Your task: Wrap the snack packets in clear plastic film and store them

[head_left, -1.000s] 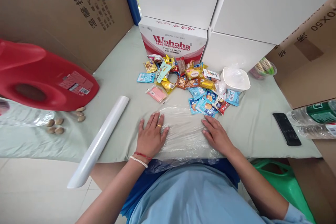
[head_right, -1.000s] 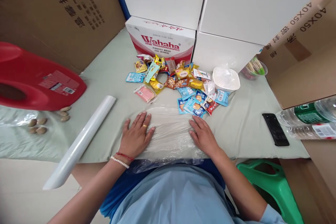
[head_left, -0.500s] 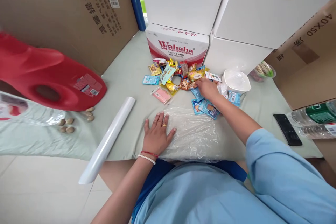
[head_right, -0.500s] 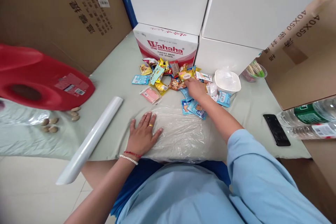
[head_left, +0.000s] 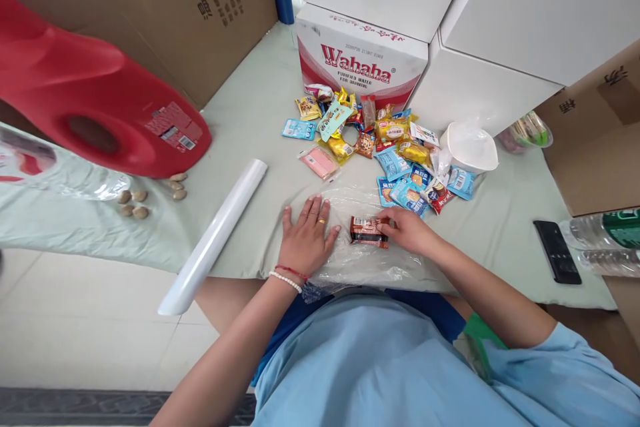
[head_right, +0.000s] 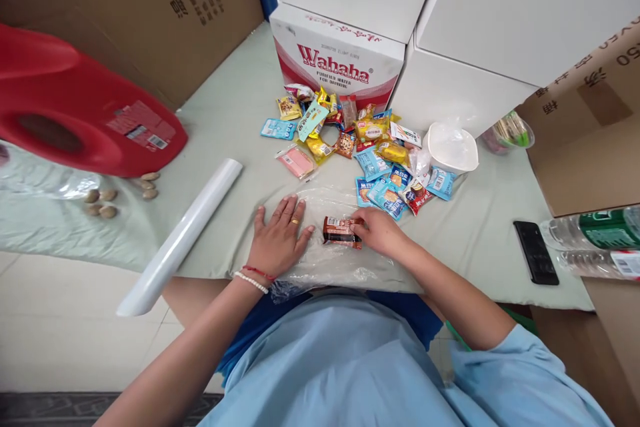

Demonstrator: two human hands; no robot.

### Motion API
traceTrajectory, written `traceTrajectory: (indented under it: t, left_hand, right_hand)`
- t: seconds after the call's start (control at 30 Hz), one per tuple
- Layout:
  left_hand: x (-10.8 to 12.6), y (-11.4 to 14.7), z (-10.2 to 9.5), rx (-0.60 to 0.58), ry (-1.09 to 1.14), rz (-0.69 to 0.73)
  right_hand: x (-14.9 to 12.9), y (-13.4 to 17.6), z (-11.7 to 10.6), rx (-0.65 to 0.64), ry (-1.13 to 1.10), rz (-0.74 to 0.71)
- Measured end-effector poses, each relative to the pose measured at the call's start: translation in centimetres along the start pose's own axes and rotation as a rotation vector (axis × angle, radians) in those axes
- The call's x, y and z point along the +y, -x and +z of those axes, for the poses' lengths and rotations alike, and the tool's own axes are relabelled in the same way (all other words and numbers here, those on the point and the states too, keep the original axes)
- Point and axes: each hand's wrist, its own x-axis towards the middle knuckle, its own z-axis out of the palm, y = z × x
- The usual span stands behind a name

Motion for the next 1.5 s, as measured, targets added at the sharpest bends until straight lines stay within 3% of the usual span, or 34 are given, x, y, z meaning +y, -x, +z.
traceTrajectory:
  t: [0.1, 0.23, 0.33, 0.43, 0.67, 0.83, 0.93, 1.07, 1.17, 1.3, 1.4, 1.5]
  left_hand:
    - [0.0, 0.0, 0.2, 0.009, 0.005, 0.002]
    - [0.0, -0.1, 0.3, 0.015, 0.001, -0.007]
    - [0.1, -0.1, 0.3, 0.013, 0.002, -0.008]
    - [0.1, -0.1, 0.1, 0.008, 0.007, -0.007]
    - [0.2, -0.1, -0.2, -0.001, 0.015, -0.013]
    - [0.2, -0.1, -0.5, -0.019, 0.037, -0.023]
    - [-0.1, 0.0, -0.6, -0.026, 0.056, -0.017]
    - [-0.4, 0.4, -0.6, -0.027, 0.053, 0.002]
    - [-0.6, 1.3, -1.0, -0.02, 0.03, 0.031]
    - [-1.5, 3.4, -1.4, 0.015, 0.015, 0.166]
    - [-2.4, 4.9, -1.4, -0.005, 0.051, 0.324]
    - [-3.2, 5.5, -1.3, -0.048, 0.059, 0.348]
  right_hand:
    - [-0.9, 0.9, 0.3, 0.116, 0.26, -0.079]
    - [-2.4, 1.3, 1.2, -0.068, 0.412, -0.154]
    - [-2.7, 1.5, 2.2, -0.05, 0.474, -0.154]
    - [-2.4, 1.8, 2.9, -0.006, 0.462, -0.177]
    - [-1.0, 1.9, 3.5, -0.064, 0.384, -0.181]
    - [1.3, 1.4, 0.7, -0.144, 0.171, -0.317]
    - [1.3, -0.7, -3.1, -0.054, 0.119, -0.275]
    - [-1.2, -6.6, -6.4, 0.243, 0.376, -0.044]
    - [-3.2, -12.1, -6.0, 0.348, 0.534, 0.094]
    - [-4.2, -17.7, -4.3, 0.382, 0.518, 0.236]
    - [-3.7, -19.1, -4.1, 0.392, 0.442, 0.274]
    - [-3.0, -18.6, -4.6, 0.425, 0.366, 0.273]
